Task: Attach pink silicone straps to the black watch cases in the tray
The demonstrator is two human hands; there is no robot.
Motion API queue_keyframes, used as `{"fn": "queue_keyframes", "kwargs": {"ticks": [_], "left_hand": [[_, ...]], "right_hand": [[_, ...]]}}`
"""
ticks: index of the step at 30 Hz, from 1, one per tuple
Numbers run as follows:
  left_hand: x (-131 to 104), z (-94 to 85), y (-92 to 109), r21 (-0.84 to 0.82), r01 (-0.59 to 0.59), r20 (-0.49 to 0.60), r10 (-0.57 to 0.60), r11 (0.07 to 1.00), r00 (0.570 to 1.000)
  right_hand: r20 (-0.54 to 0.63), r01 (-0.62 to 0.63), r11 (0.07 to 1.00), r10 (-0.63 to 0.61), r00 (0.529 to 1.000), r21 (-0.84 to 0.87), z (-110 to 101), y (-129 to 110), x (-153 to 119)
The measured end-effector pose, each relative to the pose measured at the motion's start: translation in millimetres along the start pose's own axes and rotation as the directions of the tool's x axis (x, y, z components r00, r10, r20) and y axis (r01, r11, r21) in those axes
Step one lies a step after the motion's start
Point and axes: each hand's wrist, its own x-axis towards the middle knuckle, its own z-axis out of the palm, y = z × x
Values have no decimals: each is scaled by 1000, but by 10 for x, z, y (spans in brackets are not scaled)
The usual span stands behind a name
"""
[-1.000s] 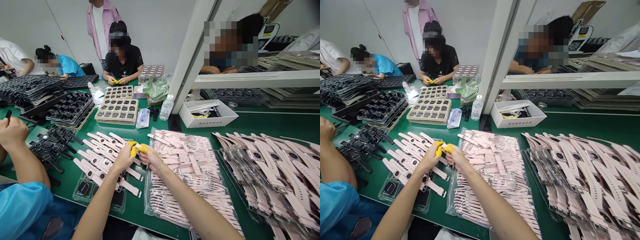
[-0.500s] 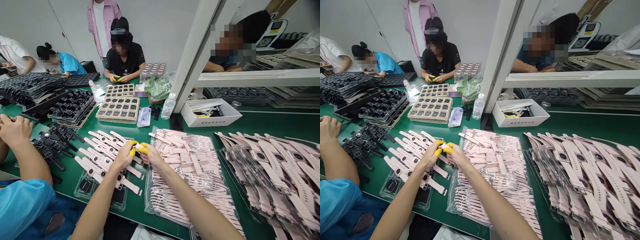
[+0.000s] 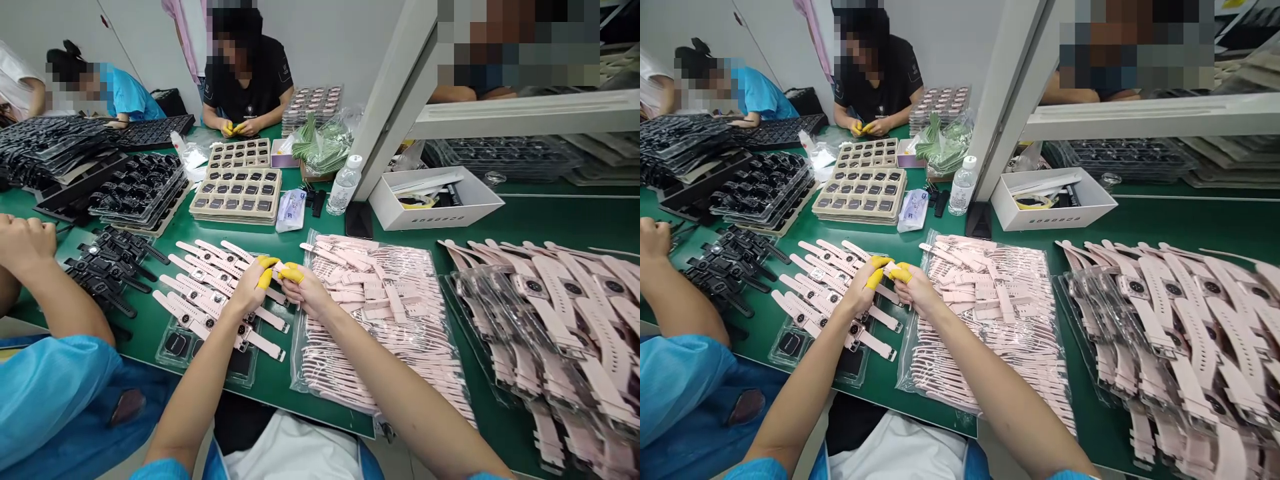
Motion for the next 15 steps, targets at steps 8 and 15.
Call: {"fn": "queue_keyframes", "kwargs": {"ticks": [8, 15], "left_hand": [[-8, -2, -21, 105, 20, 44, -25, 994, 999], [-9, -44, 46, -80, 45, 47, -41, 996, 998]], "right_hand": [[-32, 9, 990, -14, 999, -139, 7, 38, 11], [-6, 40, 980, -42, 999, -193, 7, 27, -7]]}}
